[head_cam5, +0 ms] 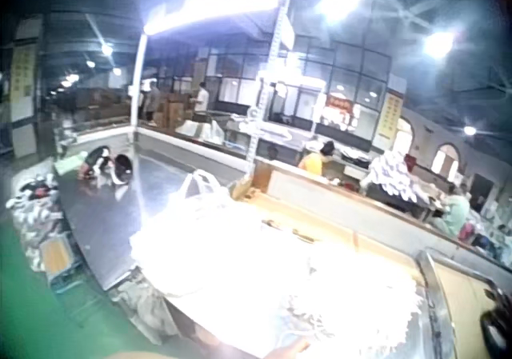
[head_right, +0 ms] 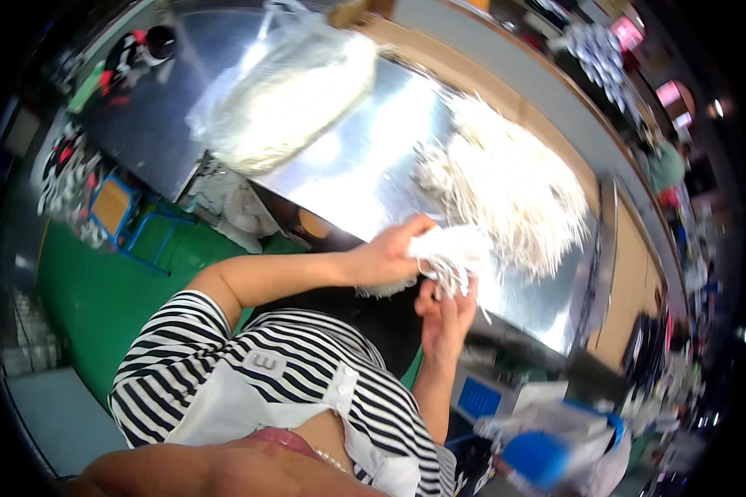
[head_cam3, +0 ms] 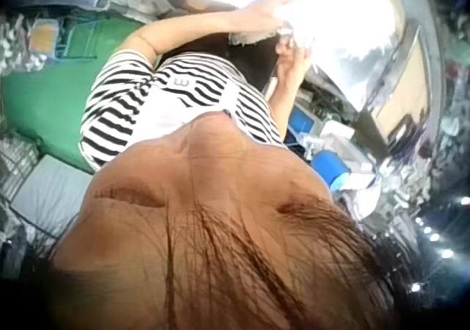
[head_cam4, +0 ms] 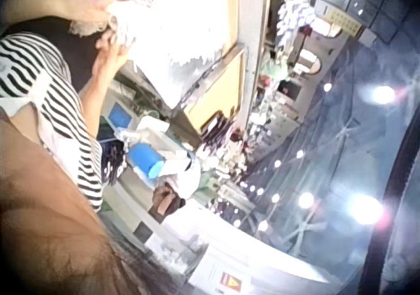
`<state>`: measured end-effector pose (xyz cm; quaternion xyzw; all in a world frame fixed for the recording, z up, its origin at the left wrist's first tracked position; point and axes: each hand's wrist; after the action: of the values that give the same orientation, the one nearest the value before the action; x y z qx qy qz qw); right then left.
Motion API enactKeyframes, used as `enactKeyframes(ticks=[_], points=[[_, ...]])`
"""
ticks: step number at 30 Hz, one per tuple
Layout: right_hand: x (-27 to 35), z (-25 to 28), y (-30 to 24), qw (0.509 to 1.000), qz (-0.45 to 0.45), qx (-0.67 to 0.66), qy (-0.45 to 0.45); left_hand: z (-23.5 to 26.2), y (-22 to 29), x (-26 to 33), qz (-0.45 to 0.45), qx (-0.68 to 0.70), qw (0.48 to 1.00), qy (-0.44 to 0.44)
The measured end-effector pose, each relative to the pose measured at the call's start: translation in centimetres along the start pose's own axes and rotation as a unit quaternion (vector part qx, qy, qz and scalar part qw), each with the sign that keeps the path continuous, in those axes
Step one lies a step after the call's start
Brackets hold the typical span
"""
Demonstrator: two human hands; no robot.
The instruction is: The person bundles white shoelaces by hand on a metal table, separating groups of laces from a larger pile and gathering them into organized bundles.
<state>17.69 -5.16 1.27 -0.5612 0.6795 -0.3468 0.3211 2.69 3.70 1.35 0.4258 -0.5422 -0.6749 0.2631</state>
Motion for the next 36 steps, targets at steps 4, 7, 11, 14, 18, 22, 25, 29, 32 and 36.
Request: enactKeyframes(ticks=[4,7,11,14,18,22,25,29,32,36], points=[[-1.8,-2.8,-3.4,0.988,-0.003,0.154,0.009,0.6,2.2,1.7,-0.054,-0.111,0.992,-0.024],[-3.5,-4.0,-3.9,0.983,0.064,0.165,-0.042,2.1,3.8,2.3,-0.039,-0.043,0.997,-0.054],[-5.1,-9.5,-6.0,0.966,0.117,0.164,-0.159,5.3,5.6,2.8,-0.035,0.137,0.983,-0.114],[-8.0,-14.1,-6.4,0.971,0.087,0.140,-0.171,7.7,6.8,4.2,-0.025,0.251,0.958,-0.134],[-13.4,-20.0,-4.3,0.935,-0.029,0.144,-0.324,12.2,8.4,6.5,-0.020,0.367,0.928,-0.056],[-21.5,-24.5,1.1,0.886,0.044,0.242,-0.393,16.5,12.7,9.3,-0.097,0.381,0.916,0.082],[-24.7,-25.5,6.3,0.794,0.121,0.404,-0.438,18.1,14.9,9.8,-0.144,0.331,0.912,0.195],[-25.5,-23.9,13.5,0.759,0.075,0.405,-0.504,18.6,14.9,9.7,-0.106,0.162,0.918,0.346],[-23.4,-19.0,14.1,0.732,0.096,0.449,-0.503,20.8,13.3,7.7,-0.043,0.009,0.910,0.413],[-23.5,-8.5,9.3,0.755,0.105,0.528,-0.375,28.7,5.4,-1.2,-0.006,-0.304,0.855,0.420]])
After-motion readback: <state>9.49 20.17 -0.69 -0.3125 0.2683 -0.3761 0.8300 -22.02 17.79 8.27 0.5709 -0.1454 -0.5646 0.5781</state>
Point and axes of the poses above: each hand's wrist, its own x-axis away from the middle knuckle, its own z-axis out of the back of the hand, y = z × x, and after that the axes turned 2 degrees about z, right-handed
